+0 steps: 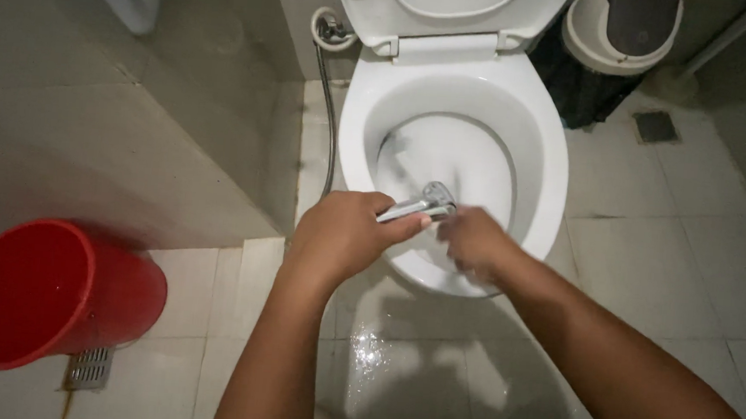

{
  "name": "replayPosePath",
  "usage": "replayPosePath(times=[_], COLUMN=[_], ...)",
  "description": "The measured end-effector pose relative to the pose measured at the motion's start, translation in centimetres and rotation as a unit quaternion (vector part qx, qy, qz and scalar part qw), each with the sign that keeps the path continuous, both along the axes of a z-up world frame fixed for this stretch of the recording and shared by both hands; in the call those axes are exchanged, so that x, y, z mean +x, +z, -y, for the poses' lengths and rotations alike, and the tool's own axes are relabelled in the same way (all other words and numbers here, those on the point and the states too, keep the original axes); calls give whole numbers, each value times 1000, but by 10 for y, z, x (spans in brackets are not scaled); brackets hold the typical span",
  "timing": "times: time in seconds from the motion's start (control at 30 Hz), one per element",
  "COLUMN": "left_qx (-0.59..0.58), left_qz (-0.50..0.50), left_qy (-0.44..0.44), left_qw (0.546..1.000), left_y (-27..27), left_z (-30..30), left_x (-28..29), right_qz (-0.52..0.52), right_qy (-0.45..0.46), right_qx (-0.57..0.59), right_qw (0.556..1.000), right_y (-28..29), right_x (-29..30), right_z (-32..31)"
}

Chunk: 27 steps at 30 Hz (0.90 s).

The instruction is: The person scrubs the inside of a white toilet bowl using a toilet brush and a handheld bidet sprayer. They rinse the brush and the bowl with water from the sprayer, then place the brush back in its holder and close the toilet lid.

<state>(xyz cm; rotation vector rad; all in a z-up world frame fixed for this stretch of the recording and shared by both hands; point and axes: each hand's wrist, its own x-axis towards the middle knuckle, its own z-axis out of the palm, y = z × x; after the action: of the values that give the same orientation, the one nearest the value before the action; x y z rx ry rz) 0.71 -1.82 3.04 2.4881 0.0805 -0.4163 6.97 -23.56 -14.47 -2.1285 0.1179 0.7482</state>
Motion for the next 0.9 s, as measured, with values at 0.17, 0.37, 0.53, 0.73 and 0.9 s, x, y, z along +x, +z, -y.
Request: replayPosePath(times=[0.17, 0.37, 0.53, 0.73, 0.9], left_qx=[25, 36, 53, 34, 23], left_qz=[-21, -17, -77, -67, -101], left_qy=[8, 8, 16, 41, 34], left_qw=[999, 999, 995, 996, 994], left_y=[-8, -31, -34, -20, -36], left_z=[-9, -16, -9, -18, -12], left_x=[8, 20, 13, 7, 7], right_qz=[28, 129, 116, -100, -36], right_qy=[91, 29, 44, 152, 167], right_qx=[-63, -98, -107, -237, -277], right_qw=[993, 986, 986, 954, 946], right_y=[60, -58, 4, 108, 96], right_x=[-26, 22, 0, -7, -18], right_z=[-15, -7, -1, 27, 7])
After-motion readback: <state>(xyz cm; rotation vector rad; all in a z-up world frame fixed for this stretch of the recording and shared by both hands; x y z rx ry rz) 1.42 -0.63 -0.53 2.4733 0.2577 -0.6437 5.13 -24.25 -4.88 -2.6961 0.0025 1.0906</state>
